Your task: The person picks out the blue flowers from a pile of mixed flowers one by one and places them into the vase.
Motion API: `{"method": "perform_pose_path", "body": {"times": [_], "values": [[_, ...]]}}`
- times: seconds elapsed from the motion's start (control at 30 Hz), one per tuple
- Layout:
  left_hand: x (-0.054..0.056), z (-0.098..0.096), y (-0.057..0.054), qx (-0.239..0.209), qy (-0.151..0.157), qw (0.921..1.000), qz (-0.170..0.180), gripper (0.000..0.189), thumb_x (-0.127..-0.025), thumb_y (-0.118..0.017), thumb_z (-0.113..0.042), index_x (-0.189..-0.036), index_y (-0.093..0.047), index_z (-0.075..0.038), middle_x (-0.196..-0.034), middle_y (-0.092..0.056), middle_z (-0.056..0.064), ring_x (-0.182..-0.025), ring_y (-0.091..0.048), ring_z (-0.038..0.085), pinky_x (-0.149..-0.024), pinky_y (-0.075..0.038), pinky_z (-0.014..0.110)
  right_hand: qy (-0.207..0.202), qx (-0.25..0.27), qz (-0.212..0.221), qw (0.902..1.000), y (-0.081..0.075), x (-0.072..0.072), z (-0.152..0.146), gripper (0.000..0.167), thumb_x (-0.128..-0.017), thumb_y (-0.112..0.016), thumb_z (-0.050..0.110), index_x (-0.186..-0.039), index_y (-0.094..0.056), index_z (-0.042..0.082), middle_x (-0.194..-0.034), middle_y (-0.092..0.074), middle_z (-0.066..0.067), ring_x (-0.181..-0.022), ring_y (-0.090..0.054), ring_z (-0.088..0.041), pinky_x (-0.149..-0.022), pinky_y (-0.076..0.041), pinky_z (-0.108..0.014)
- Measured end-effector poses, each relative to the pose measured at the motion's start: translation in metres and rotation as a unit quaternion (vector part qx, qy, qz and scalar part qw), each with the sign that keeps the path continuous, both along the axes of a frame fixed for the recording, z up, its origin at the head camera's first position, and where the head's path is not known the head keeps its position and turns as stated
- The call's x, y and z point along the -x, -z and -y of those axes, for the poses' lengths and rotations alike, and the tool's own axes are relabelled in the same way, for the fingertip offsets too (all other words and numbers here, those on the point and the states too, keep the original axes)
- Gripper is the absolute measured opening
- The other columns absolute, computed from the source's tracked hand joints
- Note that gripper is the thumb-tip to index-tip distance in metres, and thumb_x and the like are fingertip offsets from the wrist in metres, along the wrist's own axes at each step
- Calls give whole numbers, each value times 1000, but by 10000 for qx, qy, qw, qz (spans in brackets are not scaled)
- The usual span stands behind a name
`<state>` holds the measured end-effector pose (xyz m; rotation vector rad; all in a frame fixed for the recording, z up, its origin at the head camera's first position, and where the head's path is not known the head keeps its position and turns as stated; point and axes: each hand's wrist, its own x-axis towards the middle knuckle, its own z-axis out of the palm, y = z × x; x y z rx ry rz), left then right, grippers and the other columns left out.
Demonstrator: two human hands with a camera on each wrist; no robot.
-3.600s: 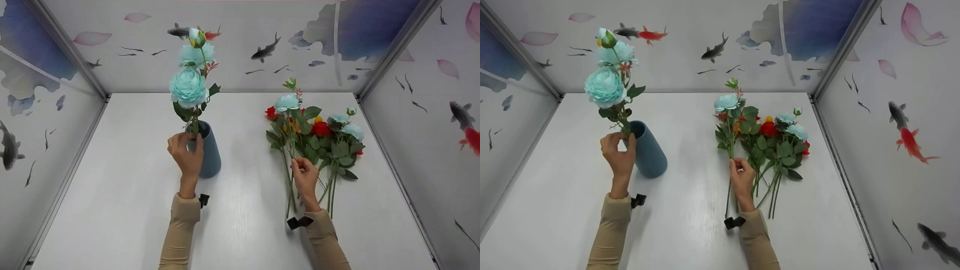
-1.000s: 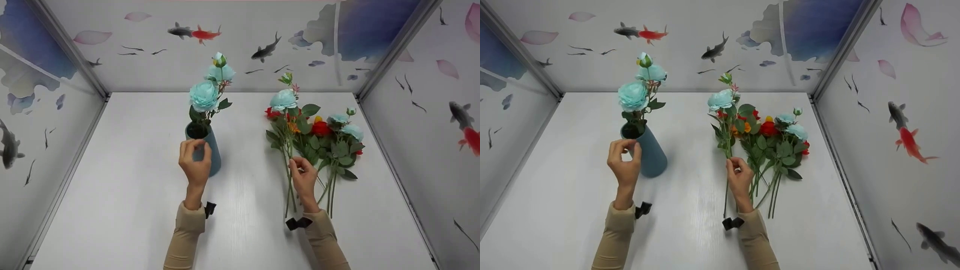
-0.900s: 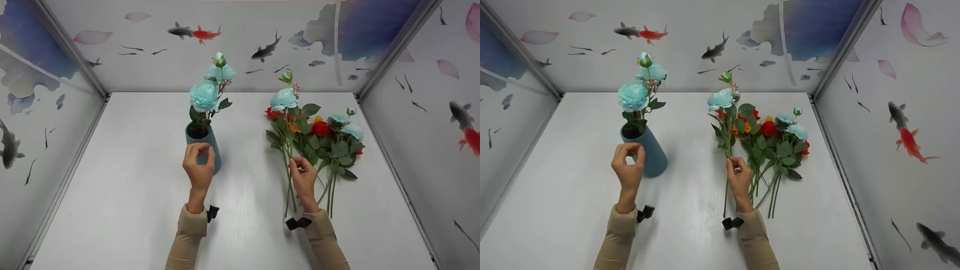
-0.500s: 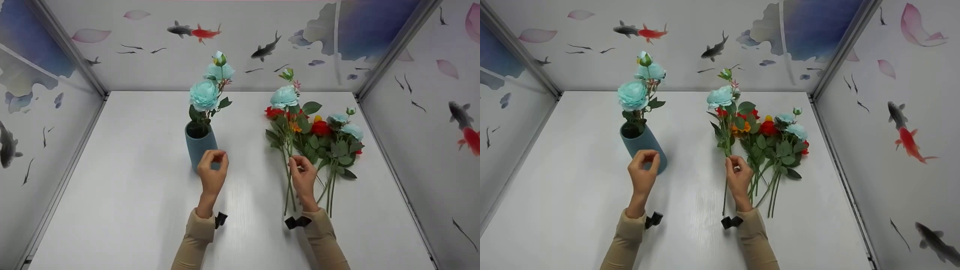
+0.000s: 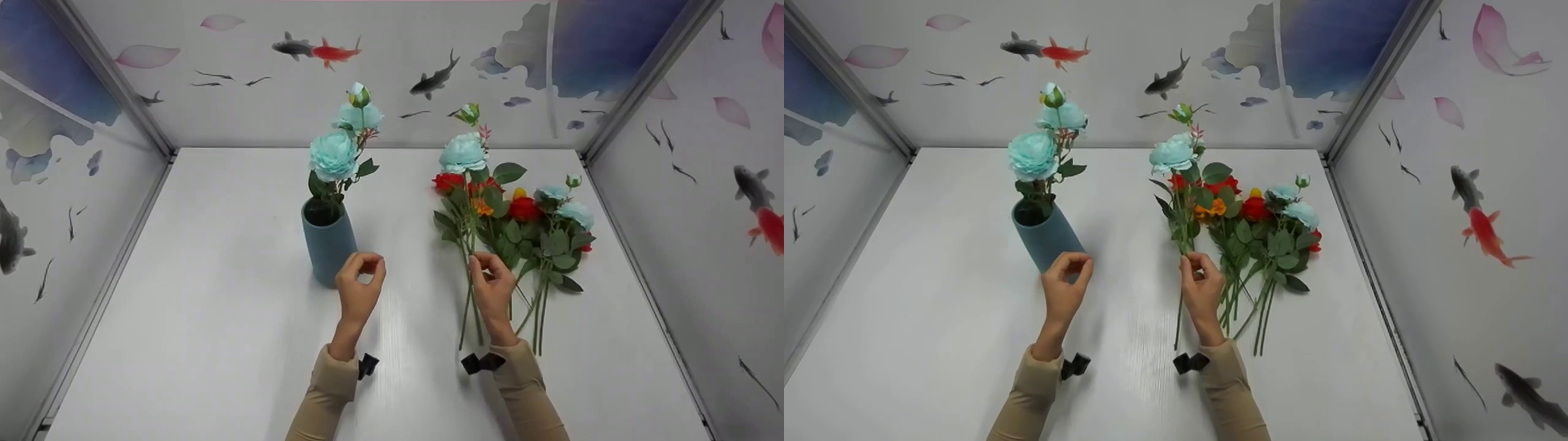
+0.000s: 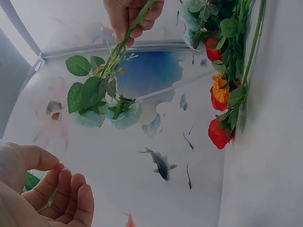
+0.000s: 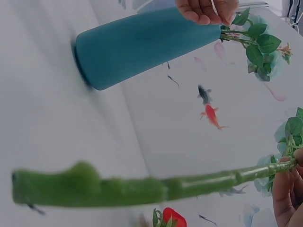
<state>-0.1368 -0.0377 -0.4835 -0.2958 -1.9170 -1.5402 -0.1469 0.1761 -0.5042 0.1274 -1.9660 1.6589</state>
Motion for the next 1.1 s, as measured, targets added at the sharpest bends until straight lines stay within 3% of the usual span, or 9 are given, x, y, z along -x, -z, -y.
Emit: {"method": "perform_pose_path", "body": {"times": [0.17,0.3,0.57,0.73,1.1], "values": [[1,-1,2,-1,14,10000,-79,3,-80,-61,10,-78,-61,12,-75,-59,18,-65,-56,27,-59,-50,34,57,-13,-237,9997,-2,0,3,7,-86,-59,-8,-85,-63,-14,-67,-56,-24,-60,-54,-11,-50,-42,-15],[1,-2,3,27,43,10000,-43,4,-81,-60,9,-78,-61,11,-76,-60,18,-66,-57,28,-59,-50,36,-4,57,-98,9999,-4,-1,4,9,-87,-59,-6,-87,-63,-14,-69,-58,-23,-60,-55,-17,-49,-42,-16],[-2,-7,3,0,128,9998,164,7,-77,-63,15,-81,-62,10,-75,-60,18,-65,-58,27,-58,-51,34,-151,206,133,9996,-8,-3,7,13,-89,-58,-3,-91,-62,-15,-73,-58,-23,-60,-54,-7,-50,-41,-18],[-4,-10,4,13,178,9995,266,7,-76,-63,15,-81,-62,10,-76,-61,18,-65,-59,27,-58,-52,37,-110,219,138,9996,-10,-3,10,13,-89,-59,-3,-90,-62,-15,-73,-59,-22,-56,-54,-15,-49,-42,-18],[-5,-13,7,-14,282,9986,436,7,-76,-63,13,-81,-62,9,-78,-62,20,-66,-60,28,-60,-52,39,-206,247,-276,9991,-10,-3,14,7,-87,-58,-10,-87,-61,-16,-69,-56,-25,-49,-50,-25,-46,-42,-19]]}}
